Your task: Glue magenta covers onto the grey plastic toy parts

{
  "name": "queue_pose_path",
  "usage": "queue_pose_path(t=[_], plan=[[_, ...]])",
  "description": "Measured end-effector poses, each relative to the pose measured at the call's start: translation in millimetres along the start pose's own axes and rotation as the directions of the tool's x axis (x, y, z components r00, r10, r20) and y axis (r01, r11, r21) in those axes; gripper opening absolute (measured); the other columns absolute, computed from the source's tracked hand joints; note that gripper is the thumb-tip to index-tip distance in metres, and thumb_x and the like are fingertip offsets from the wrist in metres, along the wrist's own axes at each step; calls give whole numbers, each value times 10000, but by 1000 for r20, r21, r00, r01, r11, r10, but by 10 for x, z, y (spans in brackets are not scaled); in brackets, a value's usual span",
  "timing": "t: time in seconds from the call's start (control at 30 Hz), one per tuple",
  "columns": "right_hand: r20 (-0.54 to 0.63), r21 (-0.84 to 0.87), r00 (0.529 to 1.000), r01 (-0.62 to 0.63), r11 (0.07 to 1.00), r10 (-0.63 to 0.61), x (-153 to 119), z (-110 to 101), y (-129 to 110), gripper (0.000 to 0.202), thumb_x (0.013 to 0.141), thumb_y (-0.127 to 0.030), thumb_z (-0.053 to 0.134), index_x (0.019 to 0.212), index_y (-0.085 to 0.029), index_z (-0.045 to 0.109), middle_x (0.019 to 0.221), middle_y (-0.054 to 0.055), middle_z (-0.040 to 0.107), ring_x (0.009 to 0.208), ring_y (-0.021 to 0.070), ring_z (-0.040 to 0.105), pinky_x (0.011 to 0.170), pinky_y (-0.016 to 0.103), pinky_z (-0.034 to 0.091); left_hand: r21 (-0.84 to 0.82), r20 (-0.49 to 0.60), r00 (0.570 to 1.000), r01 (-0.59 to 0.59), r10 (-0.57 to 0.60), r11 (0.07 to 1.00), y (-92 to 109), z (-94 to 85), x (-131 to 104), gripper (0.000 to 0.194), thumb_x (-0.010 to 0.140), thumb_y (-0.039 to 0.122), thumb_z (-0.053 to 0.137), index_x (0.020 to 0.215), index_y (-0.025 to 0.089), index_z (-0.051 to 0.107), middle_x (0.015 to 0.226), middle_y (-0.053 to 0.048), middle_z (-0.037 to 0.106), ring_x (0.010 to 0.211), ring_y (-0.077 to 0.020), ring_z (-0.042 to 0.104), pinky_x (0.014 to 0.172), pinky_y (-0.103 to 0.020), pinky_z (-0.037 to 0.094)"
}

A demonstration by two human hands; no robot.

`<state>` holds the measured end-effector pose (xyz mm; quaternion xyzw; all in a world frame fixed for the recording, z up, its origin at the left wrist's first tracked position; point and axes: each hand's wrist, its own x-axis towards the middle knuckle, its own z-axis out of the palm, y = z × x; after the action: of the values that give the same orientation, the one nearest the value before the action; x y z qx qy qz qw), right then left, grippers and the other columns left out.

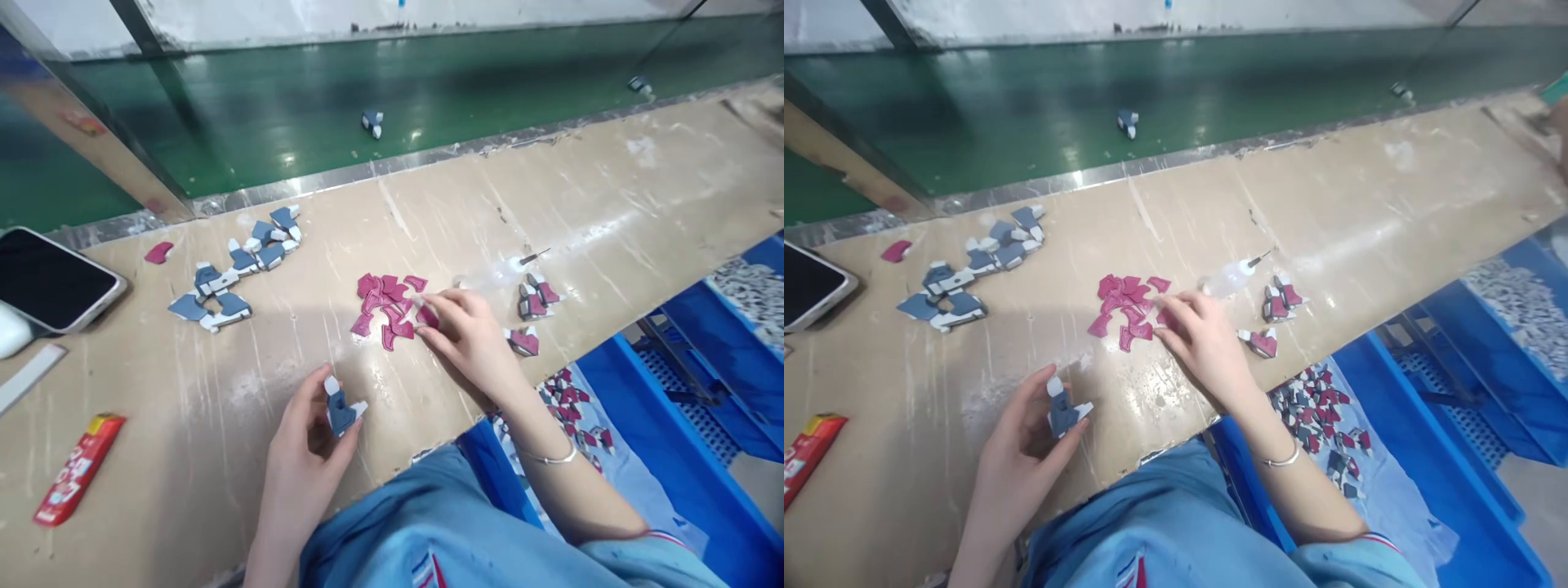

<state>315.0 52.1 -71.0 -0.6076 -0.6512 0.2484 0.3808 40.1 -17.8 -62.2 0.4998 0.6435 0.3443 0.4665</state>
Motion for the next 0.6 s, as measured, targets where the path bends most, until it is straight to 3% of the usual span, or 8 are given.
queue_pose_path(t=[0.13,0.27,0.37,0.47,0.53,0.6], plan=[[153,-347,967,244,906,-202,155,-29,34,267,1111,-323,604,1166,-223,846,1063,133,793,970,295,747,878,498,648,18,18,1000,-2,1,1000,-52,8,11,560,944,438,774,1475,300,660,1331,-86,813,1147,-273,804,930,-386,654],[301,-425,918,372,825,-259,273,-126,41,309,1098,-246,537,1109,-182,838,957,134,815,824,275,763,723,428,627,-8,31,1000,1,-1,1000,5,26,15,531,947,432,757,1458,305,686,1263,-67,824,1099,-262,797,947,-393,642],[313,-431,911,387,815,-267,349,-212,-8,293,1021,-174,533,1001,-188,825,853,120,805,693,254,719,621,396,560,-34,36,999,-8,9,999,65,29,9,532,935,377,767,1458,308,697,1218,-55,819,1066,-245,787,951,-379,639],[268,-361,924,359,861,-273,421,-261,-189,215,970,-174,585,954,-216,796,847,84,813,661,220,719,595,359,549,-62,43,999,-17,20,998,92,24,3,544,914,315,780,1452,315,705,1183,-41,814,1015,-225,774,944,-364,637],[244,-187,920,354,916,-306,434,-229,-396,139,983,-202,640,931,-239,764,860,41,820,685,193,752,614,327,596,-93,47,999,-15,19,996,92,11,10,546,912,304,784,1452,314,705,1184,-43,813,994,-218,771,924,-352,637],[256,35,871,426,904,-420,395,-120,-617,110,1028,-216,688,934,-242,740,881,17,834,763,177,807,678,296,663,-134,48,999,-8,15,991,82,-12,31,553,914,317,795,1459,303,700,1188,-50,809,992,-214,778,900,-338,636]])
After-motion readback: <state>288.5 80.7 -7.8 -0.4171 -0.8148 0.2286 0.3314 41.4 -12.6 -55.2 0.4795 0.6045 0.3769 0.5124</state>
